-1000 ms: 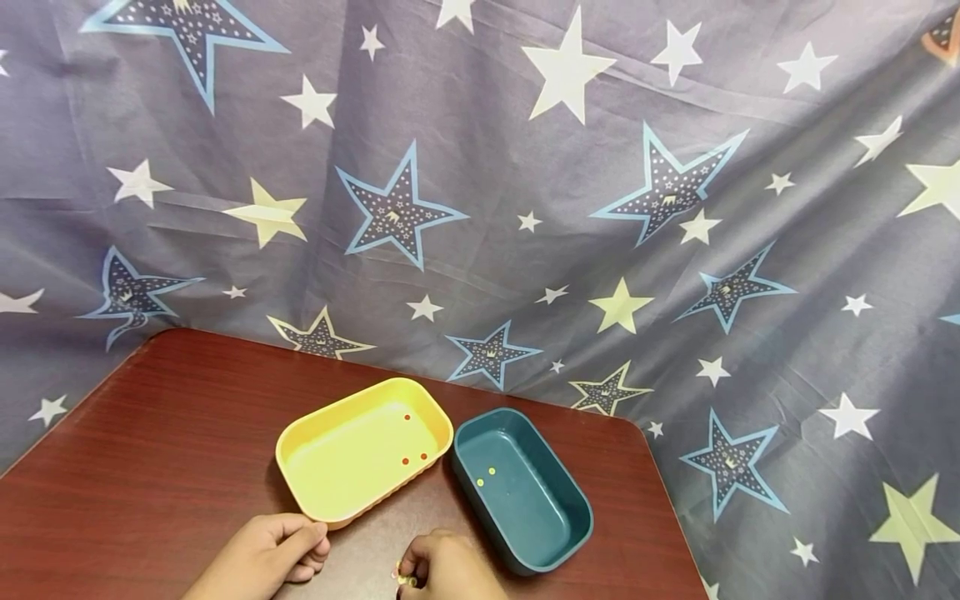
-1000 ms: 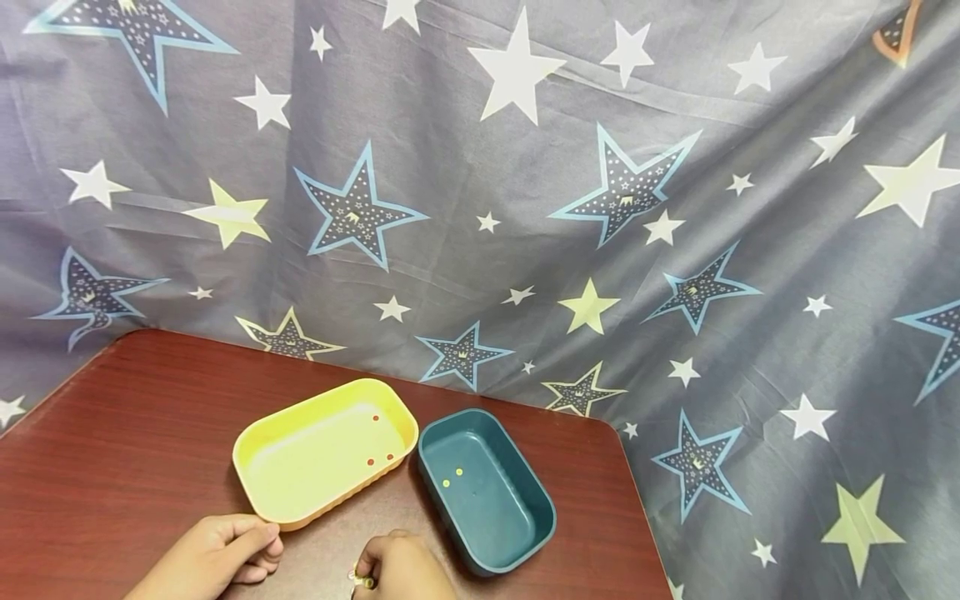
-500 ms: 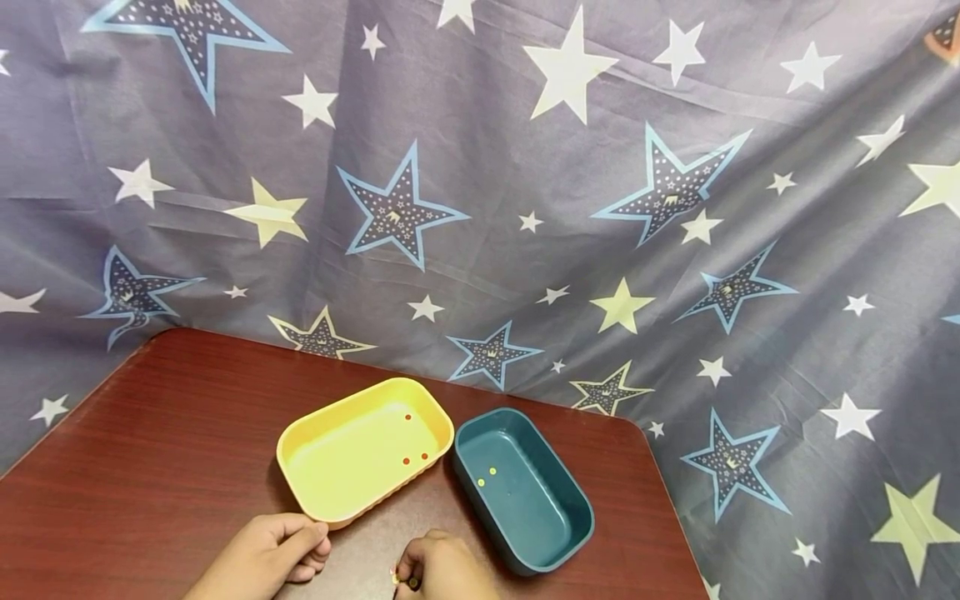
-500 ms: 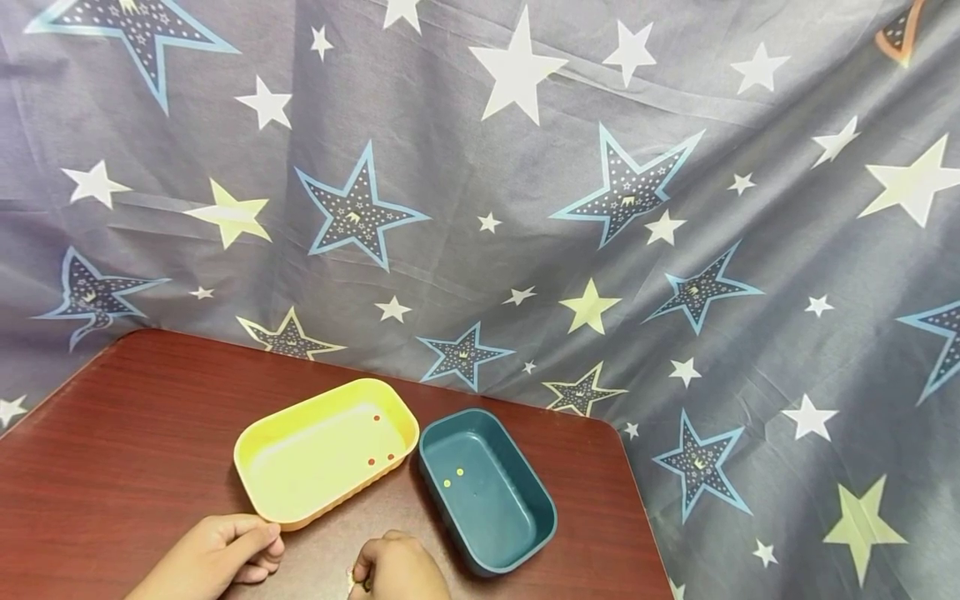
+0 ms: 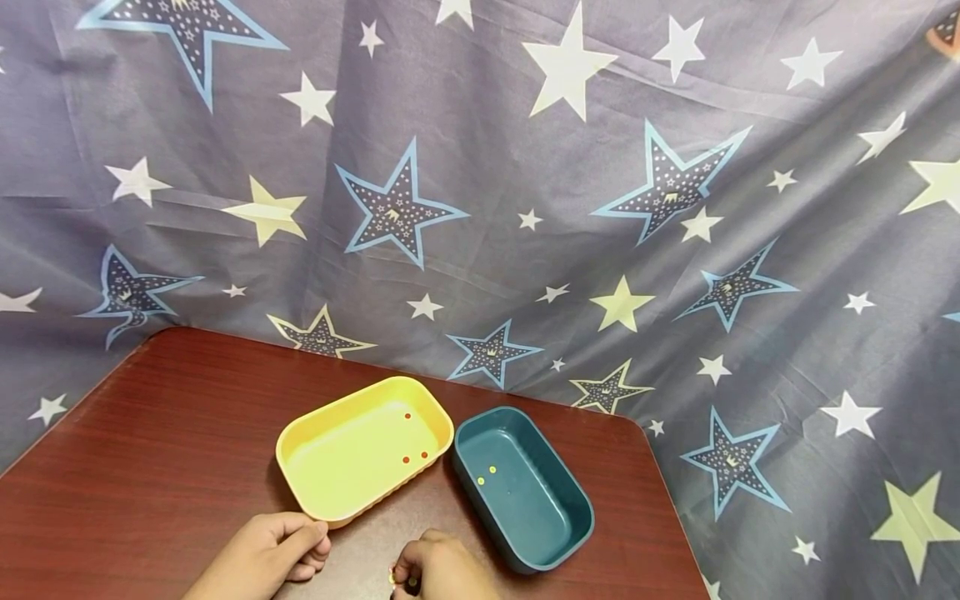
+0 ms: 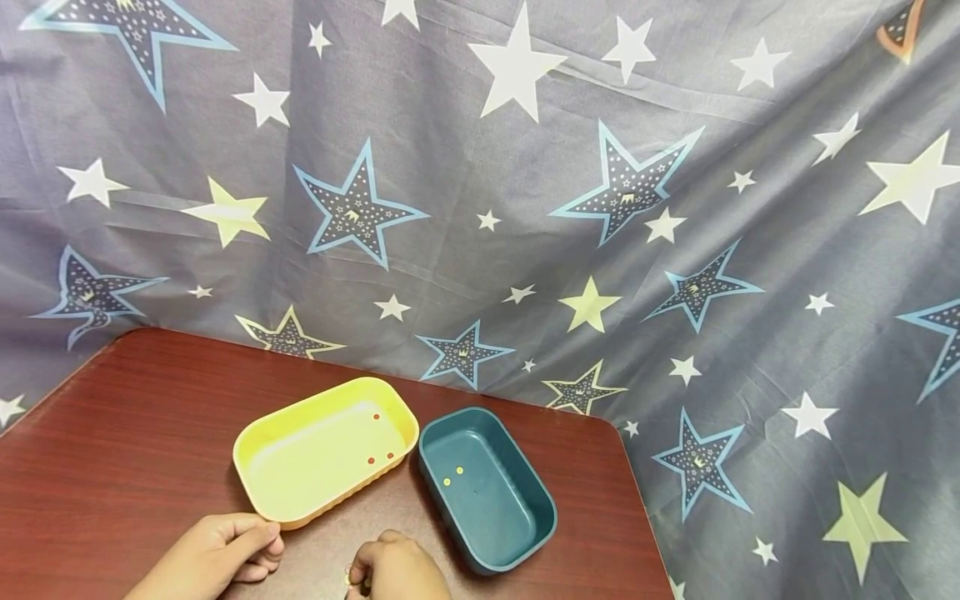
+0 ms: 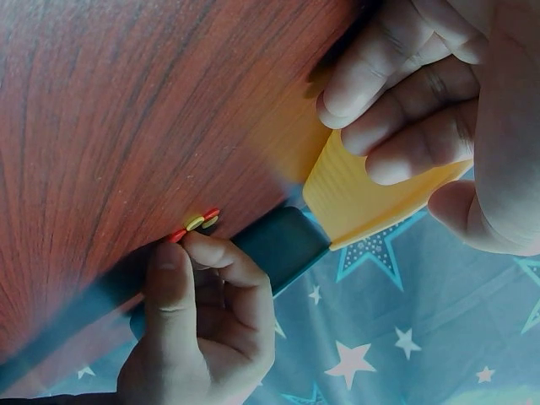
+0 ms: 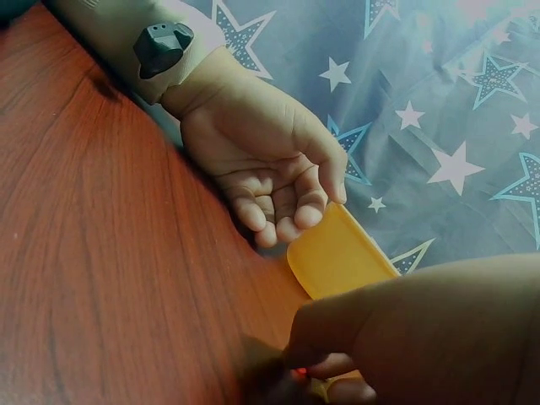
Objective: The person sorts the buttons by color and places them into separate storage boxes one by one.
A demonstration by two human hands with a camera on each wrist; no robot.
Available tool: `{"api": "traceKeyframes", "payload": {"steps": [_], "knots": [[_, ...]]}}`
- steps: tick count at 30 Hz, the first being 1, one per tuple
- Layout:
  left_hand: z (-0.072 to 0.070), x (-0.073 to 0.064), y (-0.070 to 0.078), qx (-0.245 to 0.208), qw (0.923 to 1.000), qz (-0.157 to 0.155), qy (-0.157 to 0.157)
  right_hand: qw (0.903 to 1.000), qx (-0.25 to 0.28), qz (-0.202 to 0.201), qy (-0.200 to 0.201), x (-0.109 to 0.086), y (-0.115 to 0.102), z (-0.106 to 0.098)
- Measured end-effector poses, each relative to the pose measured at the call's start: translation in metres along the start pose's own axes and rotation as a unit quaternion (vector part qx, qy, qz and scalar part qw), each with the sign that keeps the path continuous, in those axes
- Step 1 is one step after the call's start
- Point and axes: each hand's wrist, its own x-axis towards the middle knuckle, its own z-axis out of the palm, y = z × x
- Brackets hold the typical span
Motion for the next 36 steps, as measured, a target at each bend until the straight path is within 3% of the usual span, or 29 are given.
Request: {"api": "traceKeyframes", "payload": {"steps": [17,26,30,33,36], "knots": [[0.0,-0.002,0.0,0.008,0.9999,0.008,-0.002,0.9988,0.013,0.044,-0.018,0.001,-0.009,-0.003],[-0.002,-0.001,-0.002,0.005,1.0,0.003,-0.006,0.9997,-0.003,0.02,-0.015,0.003,-0.006,0.002],[-0.002,-0.001,-0.003,0.007,1.0,-0.001,-0.005,0.9969,0.07,0.025,-0.028,0.002,-0.002,0.0],[-0.002,-0.001,-0.003,0.005,1.0,0.0,-0.006,0.9842,0.166,0.047,-0.038,0.001,0.001,-0.002],[-0.002,-0.001,-0.004,0.005,1.0,0.003,-0.005,0.9719,0.223,0.068,-0.031,0.0,0.004,-0.005]]}}
